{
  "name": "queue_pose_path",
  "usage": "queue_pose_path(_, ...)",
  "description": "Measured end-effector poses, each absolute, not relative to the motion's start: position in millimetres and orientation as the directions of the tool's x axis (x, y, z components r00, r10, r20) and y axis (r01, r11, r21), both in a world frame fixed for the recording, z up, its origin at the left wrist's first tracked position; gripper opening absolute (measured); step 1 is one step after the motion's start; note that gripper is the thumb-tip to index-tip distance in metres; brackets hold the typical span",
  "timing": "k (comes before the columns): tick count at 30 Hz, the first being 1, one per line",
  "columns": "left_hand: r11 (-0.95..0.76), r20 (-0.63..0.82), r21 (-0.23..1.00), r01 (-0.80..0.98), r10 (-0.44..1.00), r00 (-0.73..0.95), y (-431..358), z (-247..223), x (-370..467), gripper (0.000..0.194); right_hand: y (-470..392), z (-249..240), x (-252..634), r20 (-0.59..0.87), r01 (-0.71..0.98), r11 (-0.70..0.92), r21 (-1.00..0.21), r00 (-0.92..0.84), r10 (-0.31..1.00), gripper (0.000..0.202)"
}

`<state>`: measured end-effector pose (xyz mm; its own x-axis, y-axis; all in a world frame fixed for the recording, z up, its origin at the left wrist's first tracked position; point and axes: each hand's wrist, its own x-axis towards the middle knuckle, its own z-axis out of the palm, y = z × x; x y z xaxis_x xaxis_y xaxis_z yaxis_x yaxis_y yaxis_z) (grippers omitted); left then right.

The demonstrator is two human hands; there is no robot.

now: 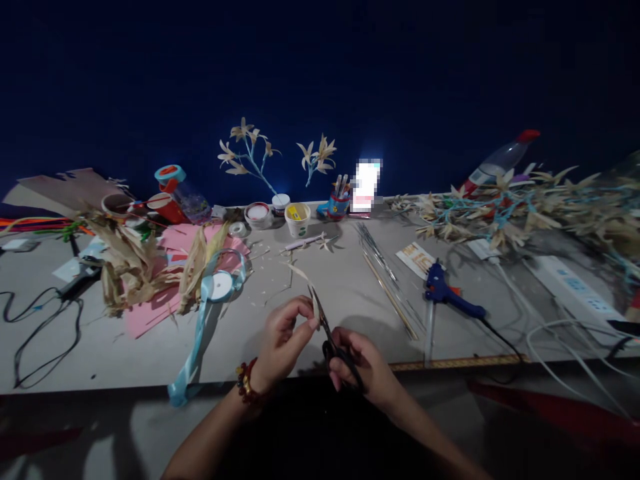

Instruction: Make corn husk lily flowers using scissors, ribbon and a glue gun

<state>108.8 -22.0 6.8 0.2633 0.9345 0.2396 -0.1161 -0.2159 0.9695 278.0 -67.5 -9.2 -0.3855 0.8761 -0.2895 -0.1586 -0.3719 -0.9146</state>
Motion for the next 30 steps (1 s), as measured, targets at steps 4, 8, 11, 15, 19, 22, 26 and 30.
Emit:
queue_pose_path(4, -0.213, 0.233, 0.972, -0.102, 0.937, 0.26, -23, 7, 108, 0.014, -68, -7, 278, -0.315, -0.135, -0.39, -0.911, -0.383, 0.868, 0.053)
queue_pose_path(8, -0.21, 0.227, 0.973, -0.091, 0.939, 0.258, -23, 7, 107, 0.013, -69, -8, 278, -0.315, -0.127, -0.385, -0.914, -0.378, 0.871, 0.054)
queue_pose_path(11, -0.207, 0.226, 0.973, -0.1, 0.938, 0.263, -22, 6, 107, 0.014, -70, -10, 279, -0.29, -0.143, -0.367, -0.919, -0.385, 0.876, 0.054)
queue_pose_path(15, -0.195, 0.223, 0.973, -0.126, 0.936, 0.272, -19, 1, 108, 0.014, -67, -13, 279, -0.281, -0.117, -0.348, -0.93, -0.382, 0.88, 0.052)
queue_pose_path(19, -0.18, 0.21, 0.975, -0.128, 0.939, 0.274, -14, -6, 108, 0.014, -65, -15, 279, -0.295, -0.074, -0.343, -0.936, -0.363, 0.884, 0.052)
queue_pose_path(22, -0.145, 0.177, 0.981, -0.131, 0.944, 0.279, -11, -8, 107, 0.017, -63, -17, 279, -0.326, -0.057, -0.364, -0.93, -0.336, 0.884, 0.051)
queue_pose_path(26, -0.088, 0.127, 0.986, -0.14, 0.946, 0.298, -7, -8, 105, 0.019, -60, -21, 278, -0.369, -0.038, -0.399, -0.916, -0.31, 0.876, 0.05)
queue_pose_path(30, -0.028, 0.079, 0.986, -0.161, 0.945, 0.317, 0, -12, 103, 0.02, -55, -30, 278, -0.39, -0.044, -0.419, -0.907, -0.291, 0.874, 0.048)
